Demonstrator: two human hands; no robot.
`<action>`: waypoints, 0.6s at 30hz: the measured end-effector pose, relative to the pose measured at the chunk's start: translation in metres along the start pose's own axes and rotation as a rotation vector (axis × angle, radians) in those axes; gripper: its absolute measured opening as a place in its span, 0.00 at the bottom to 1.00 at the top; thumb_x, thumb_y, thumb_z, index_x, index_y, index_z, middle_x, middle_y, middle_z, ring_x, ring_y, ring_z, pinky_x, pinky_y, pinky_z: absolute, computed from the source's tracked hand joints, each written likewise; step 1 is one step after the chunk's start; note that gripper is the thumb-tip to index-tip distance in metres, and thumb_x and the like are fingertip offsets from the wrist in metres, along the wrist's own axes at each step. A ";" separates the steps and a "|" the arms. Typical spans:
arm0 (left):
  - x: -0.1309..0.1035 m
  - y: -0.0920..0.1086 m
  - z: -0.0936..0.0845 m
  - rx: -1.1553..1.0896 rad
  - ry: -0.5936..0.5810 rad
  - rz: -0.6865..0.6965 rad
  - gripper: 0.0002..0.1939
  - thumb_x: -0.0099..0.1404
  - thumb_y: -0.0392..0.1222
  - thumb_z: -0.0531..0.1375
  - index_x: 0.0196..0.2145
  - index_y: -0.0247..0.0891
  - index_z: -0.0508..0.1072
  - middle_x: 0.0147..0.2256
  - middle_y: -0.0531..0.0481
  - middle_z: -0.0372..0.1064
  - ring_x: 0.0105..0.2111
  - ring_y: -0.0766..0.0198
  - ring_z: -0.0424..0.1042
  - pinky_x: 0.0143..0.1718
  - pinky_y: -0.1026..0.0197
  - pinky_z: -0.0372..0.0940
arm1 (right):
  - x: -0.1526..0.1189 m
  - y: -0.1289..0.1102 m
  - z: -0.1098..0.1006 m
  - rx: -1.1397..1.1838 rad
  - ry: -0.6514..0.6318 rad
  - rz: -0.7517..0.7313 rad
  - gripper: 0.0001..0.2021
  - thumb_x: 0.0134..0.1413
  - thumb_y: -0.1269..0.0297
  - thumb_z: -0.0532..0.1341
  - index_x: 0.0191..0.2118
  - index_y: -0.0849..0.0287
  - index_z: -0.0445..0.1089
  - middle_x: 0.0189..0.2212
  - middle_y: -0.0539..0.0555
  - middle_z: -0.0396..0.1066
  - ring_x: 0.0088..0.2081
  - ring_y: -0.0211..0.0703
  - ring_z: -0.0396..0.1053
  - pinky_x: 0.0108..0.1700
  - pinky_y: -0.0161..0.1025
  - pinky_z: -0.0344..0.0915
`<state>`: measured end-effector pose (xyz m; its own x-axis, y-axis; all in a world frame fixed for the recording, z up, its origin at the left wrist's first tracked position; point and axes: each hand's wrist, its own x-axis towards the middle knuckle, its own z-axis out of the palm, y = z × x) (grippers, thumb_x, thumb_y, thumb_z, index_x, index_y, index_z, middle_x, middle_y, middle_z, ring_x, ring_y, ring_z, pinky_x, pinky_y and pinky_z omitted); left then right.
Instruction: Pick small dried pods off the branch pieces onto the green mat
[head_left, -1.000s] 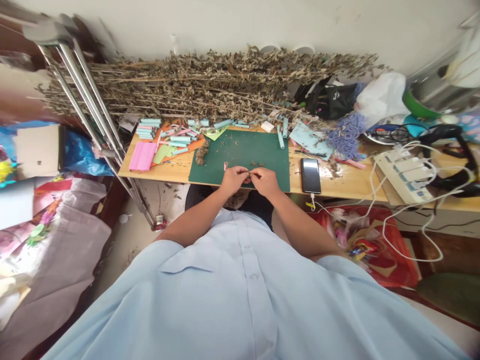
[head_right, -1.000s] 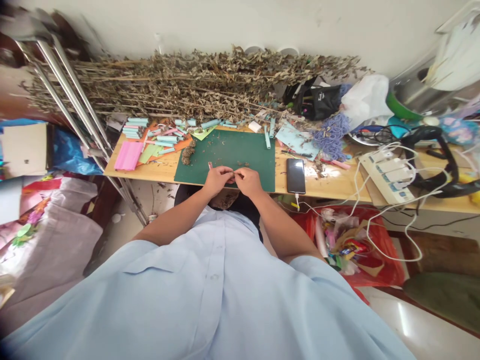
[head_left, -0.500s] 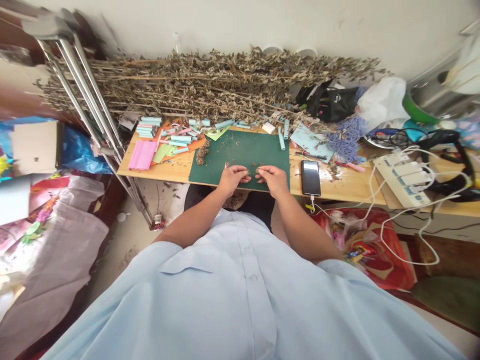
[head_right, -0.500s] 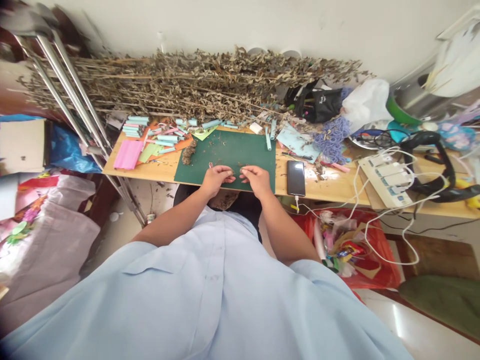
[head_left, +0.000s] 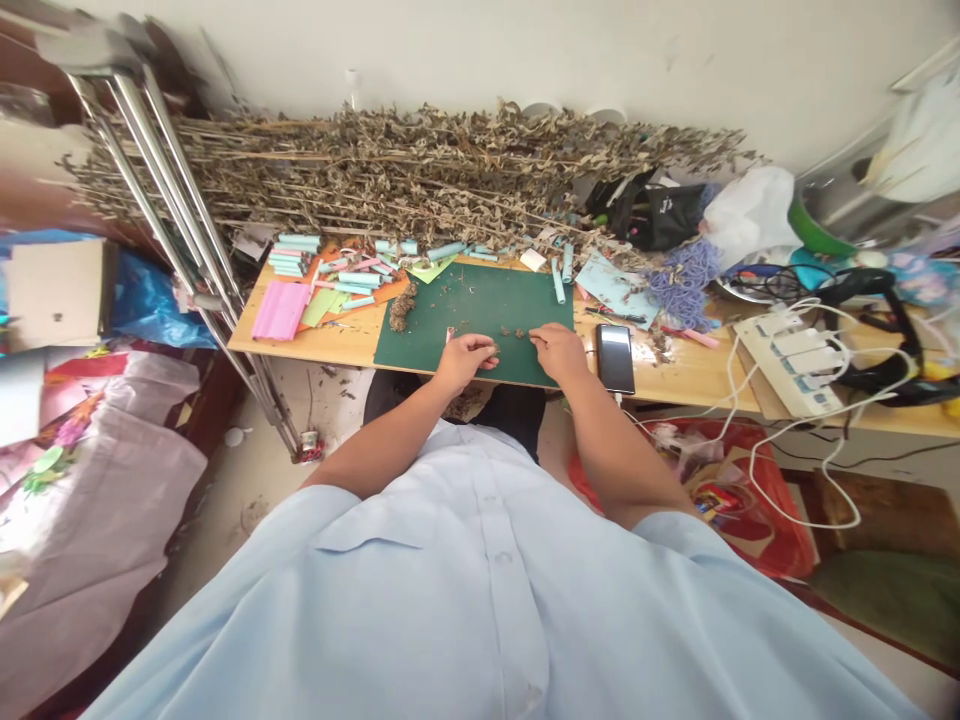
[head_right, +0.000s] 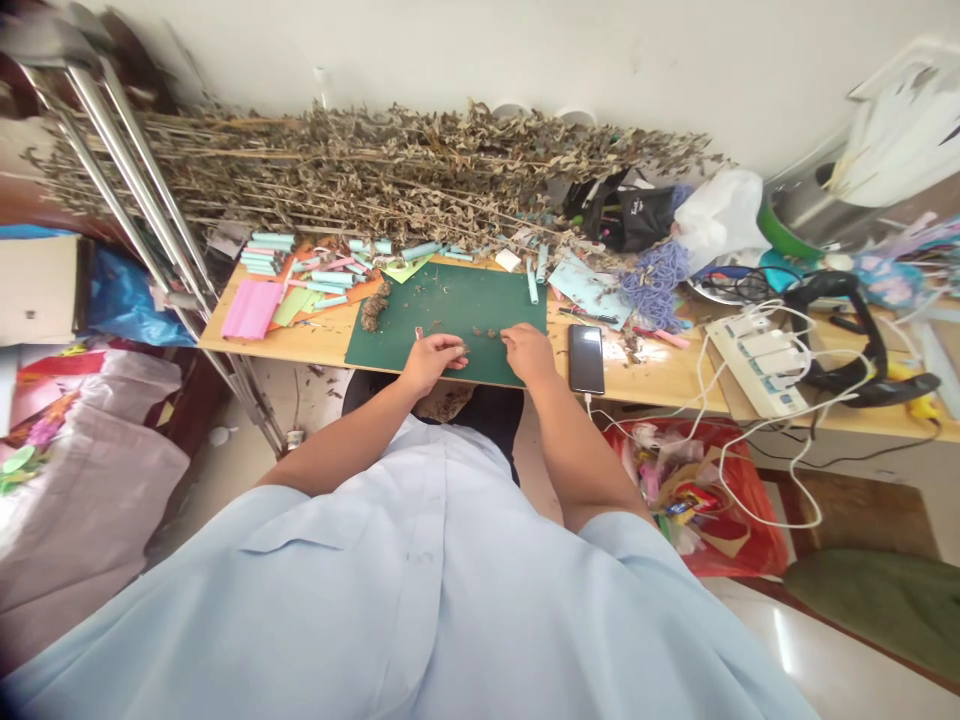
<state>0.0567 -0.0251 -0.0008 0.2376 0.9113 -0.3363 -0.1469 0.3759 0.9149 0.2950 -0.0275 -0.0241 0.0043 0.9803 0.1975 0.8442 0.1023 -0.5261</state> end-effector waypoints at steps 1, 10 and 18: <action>0.000 0.000 -0.001 0.000 -0.005 0.004 0.07 0.64 0.31 0.69 0.41 0.30 0.77 0.28 0.50 0.77 0.29 0.65 0.80 0.35 0.62 0.75 | -0.001 0.000 -0.001 0.015 0.023 0.010 0.13 0.61 0.68 0.61 0.46 0.56 0.82 0.47 0.59 0.81 0.50 0.55 0.77 0.57 0.53 0.73; 0.004 -0.008 -0.002 -0.016 -0.051 0.050 0.16 0.59 0.32 0.71 0.45 0.31 0.77 0.32 0.50 0.79 0.29 0.66 0.79 0.35 0.61 0.75 | -0.019 -0.045 -0.002 0.365 0.025 -0.059 0.12 0.64 0.58 0.64 0.47 0.52 0.83 0.44 0.56 0.82 0.42 0.50 0.79 0.50 0.49 0.76; 0.003 -0.008 -0.005 0.088 -0.115 0.090 0.07 0.60 0.29 0.67 0.38 0.31 0.77 0.29 0.51 0.78 0.27 0.68 0.77 0.32 0.64 0.73 | -0.017 -0.055 0.005 0.397 -0.127 -0.143 0.10 0.64 0.59 0.64 0.43 0.51 0.84 0.42 0.54 0.83 0.45 0.50 0.79 0.51 0.47 0.73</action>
<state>0.0536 -0.0244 -0.0098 0.3368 0.9133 -0.2288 -0.0889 0.2728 0.9580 0.2454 -0.0489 -0.0024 -0.1847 0.9619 0.2015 0.5603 0.2715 -0.7825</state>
